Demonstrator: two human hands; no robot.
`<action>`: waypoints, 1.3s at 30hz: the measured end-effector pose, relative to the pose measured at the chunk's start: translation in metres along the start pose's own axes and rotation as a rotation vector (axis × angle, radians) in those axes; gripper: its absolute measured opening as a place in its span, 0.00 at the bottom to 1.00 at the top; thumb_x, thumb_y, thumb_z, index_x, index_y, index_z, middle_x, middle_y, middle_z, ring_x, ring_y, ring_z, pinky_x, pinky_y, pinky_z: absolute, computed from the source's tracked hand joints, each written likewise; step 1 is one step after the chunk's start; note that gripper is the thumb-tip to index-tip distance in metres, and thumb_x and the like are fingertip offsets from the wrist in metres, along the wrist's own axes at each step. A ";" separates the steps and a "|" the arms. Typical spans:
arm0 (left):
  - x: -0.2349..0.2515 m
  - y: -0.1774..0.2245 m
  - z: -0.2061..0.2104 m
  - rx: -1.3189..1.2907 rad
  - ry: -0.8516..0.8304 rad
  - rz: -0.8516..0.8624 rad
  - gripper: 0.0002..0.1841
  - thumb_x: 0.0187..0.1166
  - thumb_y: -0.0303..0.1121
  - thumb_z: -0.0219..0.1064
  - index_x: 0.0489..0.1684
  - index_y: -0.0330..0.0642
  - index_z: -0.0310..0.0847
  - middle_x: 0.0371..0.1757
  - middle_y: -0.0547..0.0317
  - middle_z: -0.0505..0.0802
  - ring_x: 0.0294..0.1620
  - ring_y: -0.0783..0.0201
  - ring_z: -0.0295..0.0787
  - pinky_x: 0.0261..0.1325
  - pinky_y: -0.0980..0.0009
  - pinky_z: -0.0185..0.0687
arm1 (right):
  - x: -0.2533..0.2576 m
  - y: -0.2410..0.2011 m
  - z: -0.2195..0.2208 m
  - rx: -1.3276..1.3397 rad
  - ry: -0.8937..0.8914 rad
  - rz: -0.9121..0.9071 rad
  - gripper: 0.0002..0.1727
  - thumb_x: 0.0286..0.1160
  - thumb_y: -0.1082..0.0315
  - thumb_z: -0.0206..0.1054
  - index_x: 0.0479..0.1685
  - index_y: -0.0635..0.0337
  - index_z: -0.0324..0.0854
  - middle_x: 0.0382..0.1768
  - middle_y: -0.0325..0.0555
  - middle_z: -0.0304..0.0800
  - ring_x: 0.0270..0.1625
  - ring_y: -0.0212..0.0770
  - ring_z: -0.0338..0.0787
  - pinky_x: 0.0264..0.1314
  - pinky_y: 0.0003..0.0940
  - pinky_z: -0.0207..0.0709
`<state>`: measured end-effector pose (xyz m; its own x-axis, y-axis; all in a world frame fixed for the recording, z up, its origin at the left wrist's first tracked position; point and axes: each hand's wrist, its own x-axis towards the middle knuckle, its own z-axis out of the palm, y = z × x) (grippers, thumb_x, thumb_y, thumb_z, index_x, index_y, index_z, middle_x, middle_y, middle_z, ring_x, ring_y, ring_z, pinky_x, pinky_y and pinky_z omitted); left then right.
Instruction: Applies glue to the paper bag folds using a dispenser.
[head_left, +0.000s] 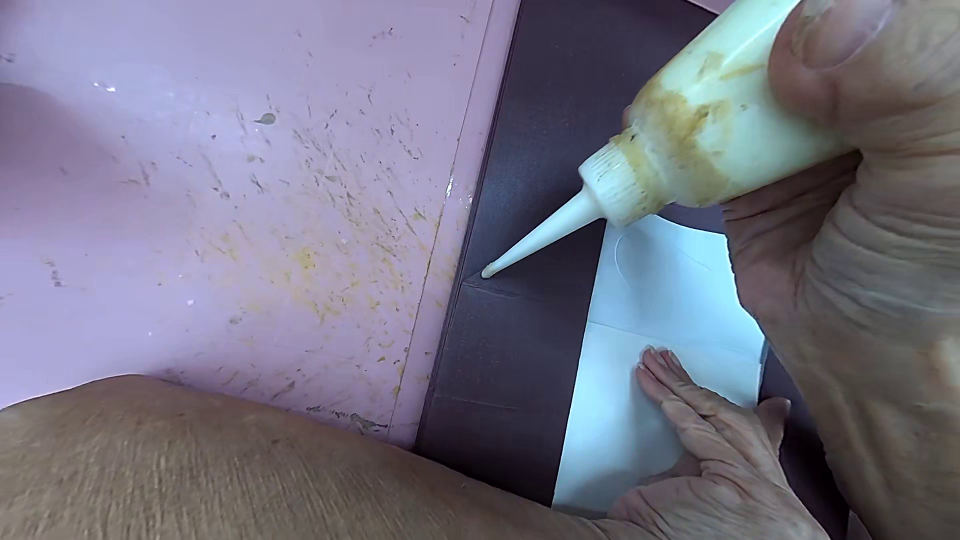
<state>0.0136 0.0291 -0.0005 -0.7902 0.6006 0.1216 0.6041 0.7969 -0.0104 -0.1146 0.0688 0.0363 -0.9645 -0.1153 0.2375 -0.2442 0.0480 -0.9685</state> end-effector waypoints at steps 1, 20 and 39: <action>0.000 -0.002 -0.002 -0.003 -0.005 0.011 0.24 0.90 0.34 0.43 0.72 0.37 0.84 0.54 0.35 0.95 0.54 0.36 0.93 0.67 0.48 0.77 | 0.008 0.004 0.005 0.010 0.019 -0.060 0.13 0.60 0.71 0.79 0.39 0.57 0.80 0.34 0.40 0.92 0.39 0.37 0.95 0.44 0.31 0.93; 0.023 -0.017 -0.030 -0.225 -0.446 0.110 0.23 0.91 0.29 0.45 0.78 0.28 0.74 0.73 0.31 0.85 0.68 0.32 0.86 0.69 0.39 0.73 | -0.022 -0.010 -0.004 -0.077 -0.083 -0.049 0.10 0.71 0.71 0.75 0.49 0.56 0.83 0.40 0.35 0.92 0.43 0.30 0.94 0.43 0.22 0.89; 0.002 0.011 0.006 0.208 0.075 -0.035 0.23 0.84 0.21 0.46 0.68 0.39 0.87 0.46 0.31 0.95 0.45 0.34 0.94 0.54 0.47 0.82 | -0.024 -0.005 -0.039 -0.106 0.053 -0.124 0.21 0.64 0.69 0.81 0.55 0.58 0.78 0.46 0.39 0.92 0.49 0.37 0.95 0.50 0.28 0.91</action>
<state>0.0178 0.0393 -0.0062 -0.7958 0.5719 0.1992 0.5359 0.8182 -0.2083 -0.0939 0.1102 0.0379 -0.9297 -0.0748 0.3607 -0.3679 0.1413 -0.9191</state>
